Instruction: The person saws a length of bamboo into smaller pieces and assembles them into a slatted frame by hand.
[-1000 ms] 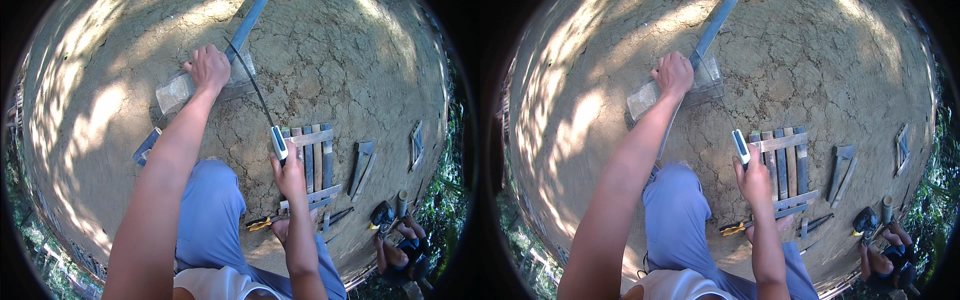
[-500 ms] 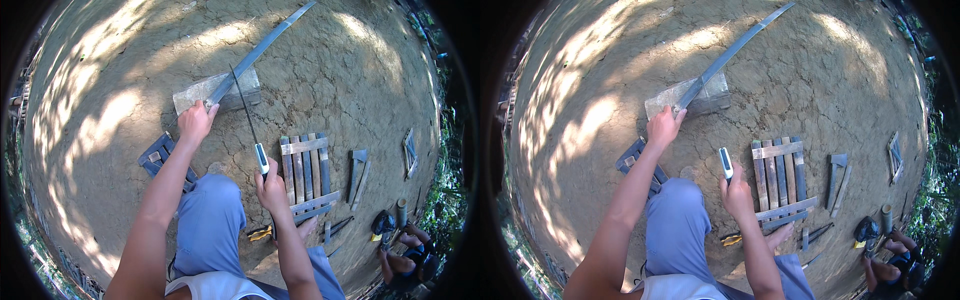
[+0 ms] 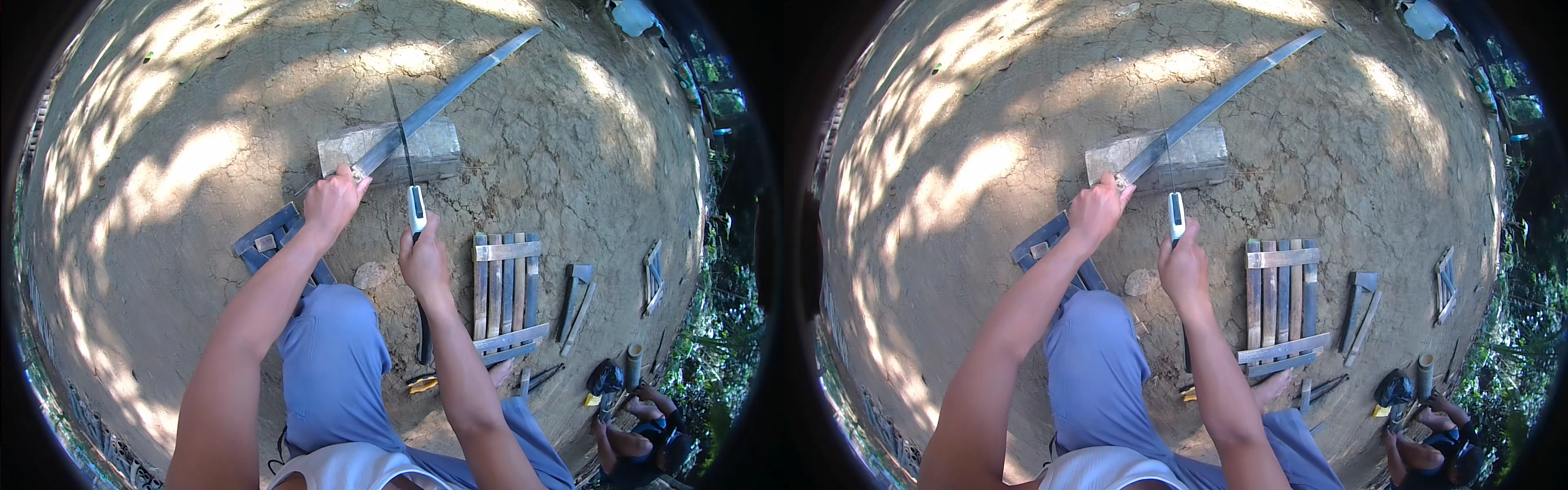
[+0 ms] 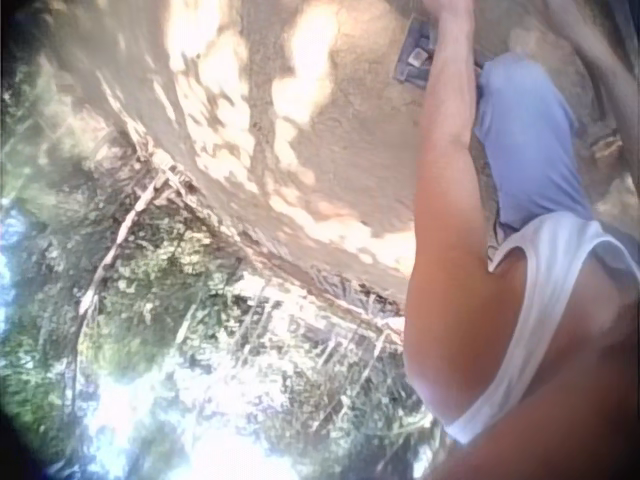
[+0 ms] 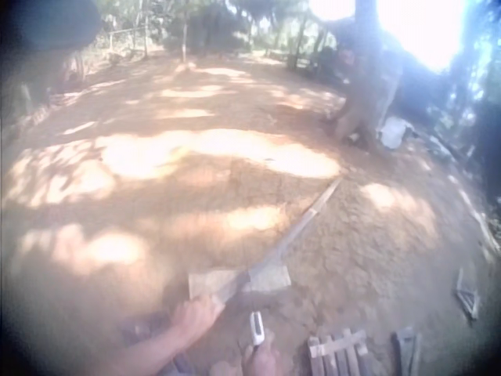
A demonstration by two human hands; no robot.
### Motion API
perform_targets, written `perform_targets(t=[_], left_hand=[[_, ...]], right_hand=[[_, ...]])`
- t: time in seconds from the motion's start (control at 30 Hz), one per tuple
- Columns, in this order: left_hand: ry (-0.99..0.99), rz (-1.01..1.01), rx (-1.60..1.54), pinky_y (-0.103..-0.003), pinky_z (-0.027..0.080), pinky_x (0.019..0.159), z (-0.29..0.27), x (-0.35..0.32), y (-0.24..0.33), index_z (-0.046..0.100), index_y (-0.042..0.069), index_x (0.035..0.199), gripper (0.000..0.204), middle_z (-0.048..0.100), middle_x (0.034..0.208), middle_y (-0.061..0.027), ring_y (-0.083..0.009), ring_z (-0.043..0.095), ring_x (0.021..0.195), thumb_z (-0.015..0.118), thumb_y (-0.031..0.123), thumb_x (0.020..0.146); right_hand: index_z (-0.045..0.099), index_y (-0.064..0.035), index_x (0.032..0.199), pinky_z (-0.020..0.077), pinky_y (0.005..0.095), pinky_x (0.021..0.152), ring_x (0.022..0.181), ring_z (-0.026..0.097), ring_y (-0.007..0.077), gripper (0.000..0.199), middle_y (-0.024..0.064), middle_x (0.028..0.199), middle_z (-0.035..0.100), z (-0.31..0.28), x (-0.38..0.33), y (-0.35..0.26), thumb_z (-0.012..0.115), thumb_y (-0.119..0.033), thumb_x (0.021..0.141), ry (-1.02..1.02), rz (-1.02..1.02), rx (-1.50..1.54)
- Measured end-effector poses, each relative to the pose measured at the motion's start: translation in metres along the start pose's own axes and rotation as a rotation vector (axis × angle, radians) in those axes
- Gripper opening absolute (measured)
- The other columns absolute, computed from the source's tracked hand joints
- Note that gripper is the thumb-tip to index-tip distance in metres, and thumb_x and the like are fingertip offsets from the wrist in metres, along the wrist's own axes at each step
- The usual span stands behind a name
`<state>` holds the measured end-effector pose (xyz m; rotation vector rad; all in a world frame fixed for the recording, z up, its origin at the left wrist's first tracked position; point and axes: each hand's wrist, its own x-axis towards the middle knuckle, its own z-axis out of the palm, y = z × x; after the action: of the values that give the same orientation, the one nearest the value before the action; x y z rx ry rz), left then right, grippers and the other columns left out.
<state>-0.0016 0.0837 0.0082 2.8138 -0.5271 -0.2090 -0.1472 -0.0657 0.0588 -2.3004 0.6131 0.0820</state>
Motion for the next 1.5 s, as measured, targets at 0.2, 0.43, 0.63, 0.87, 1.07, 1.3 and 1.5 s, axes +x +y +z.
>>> perform_targets(t=[0.2, 0.43, 0.63, 0.87, 1.07, 1.3, 1.5], left_hand=[[-0.096, -0.003, 0.033, -0.049, 0.060, 0.054, 0.003, -0.023, -0.004, 0.053, 0.002, 0.096, 0.056, 0.070, 0.067, -0.0209, -0.0405, 0.074, 0.067, 0.057, 0.058, 0.101], [-0.048, -0.074, -0.110, -0.054, 0.057, 0.057, 0.020, -0.033, 0.004, 0.054, 0.002, 0.097, 0.057, 0.070, 0.070, -0.0218, -0.0430, 0.073, 0.067, 0.057, 0.059, 0.101], [0.006, -0.070, -0.278, -0.052, 0.057, 0.057, 0.028, -0.022, 0.021, 0.059, 0.002, 0.102, 0.061, 0.071, 0.068, -0.0198, -0.0386, 0.074, 0.065, 0.053, 0.062, 0.101], [0.066, 0.046, -0.157, -0.045, 0.059, 0.082, -0.011, 0.037, 0.038, 0.068, 0.001, 0.103, 0.052, 0.065, 0.105, -0.0160, -0.0326, 0.069, 0.098, 0.067, 0.052, 0.096], [-0.068, 0.128, -0.151, -0.048, 0.059, 0.086, -0.010, 0.066, 0.040, 0.065, 0.002, 0.113, 0.050, 0.066, 0.106, -0.0165, -0.0385, 0.069, 0.099, 0.064, 0.050, 0.099], [-0.025, 0.231, 0.039, -0.060, 0.026, 0.118, 0.011, 0.087, 0.035, 0.049, 0.031, 0.155, 0.069, 0.047, 0.158, -0.0128, -0.0327, 0.039, 0.149, 0.052, 0.070, 0.097], [-0.188, 0.151, 0.045, -0.059, 0.023, 0.121, 0.010, 0.096, 0.046, 0.035, 0.034, 0.163, 0.074, 0.038, 0.167, -0.0077, -0.0325, 0.034, 0.154, 0.042, 0.074, 0.100]], right_hand=[[0.035, -0.0088, 0.141, 0.0491, 0.0655, 0.069, 0.080, 0.065, 0.0581, 0.046, 0.0352, 0.084, 0.068, -0.011, -0.036, 0.002, 0.057, -0.021, 0.103, -0.084, 0.122, -0.038], [0.035, -0.0106, 0.147, 0.0502, 0.0635, 0.073, 0.087, 0.065, 0.0576, 0.052, 0.0351, 0.090, 0.069, -0.002, -0.029, 0.039, 0.059, -0.023, 0.103, -0.064, 0.077, -0.009], [0.037, -0.0096, 0.147, 0.0510, 0.0613, 0.072, 0.089, 0.066, 0.0563, 0.051, 0.0346, 0.092, 0.069, -0.018, -0.017, 0.051, 0.060, -0.020, 0.103, -0.002, 0.011, 0.028], [0.040, -0.0048, 0.142, 0.0510, 0.0603, 0.075, 0.090, 0.066, 0.0563, 0.047, 0.0349, 0.095, 0.069, -0.040, 0.028, 0.040, 0.060, -0.020, 0.103, 0.042, 0.020, 0.002], [0.038, -0.0065, 0.145, 0.0517, 0.0604, 0.079, 0.094, 0.065, 0.0575, 0.050, 0.0356, 0.099, 0.069, -0.037, 0.015, 0.043, 0.060, -0.022, 0.103, 0.097, 0.071, 0.092], [0.042, -0.0060, 0.145, 0.0525, 0.0543, 0.082, 0.096, 0.068, 0.0532, 0.051, 0.0325, 0.099, 0.070, -0.049, 0.008, 0.058, 0.062, -0.026, 0.103, 0.185, 0.082, 0.219], [0.045, -0.0054, 0.143, 0.0522, 0.0566, 0.081, 0.095, 0.069, 0.0524, 0.050, 0.0314, 0.098, 0.071, -0.053, 0.011, 0.072, 0.062, -0.027, 0.101, 0.204, 0.066, 0.300]])
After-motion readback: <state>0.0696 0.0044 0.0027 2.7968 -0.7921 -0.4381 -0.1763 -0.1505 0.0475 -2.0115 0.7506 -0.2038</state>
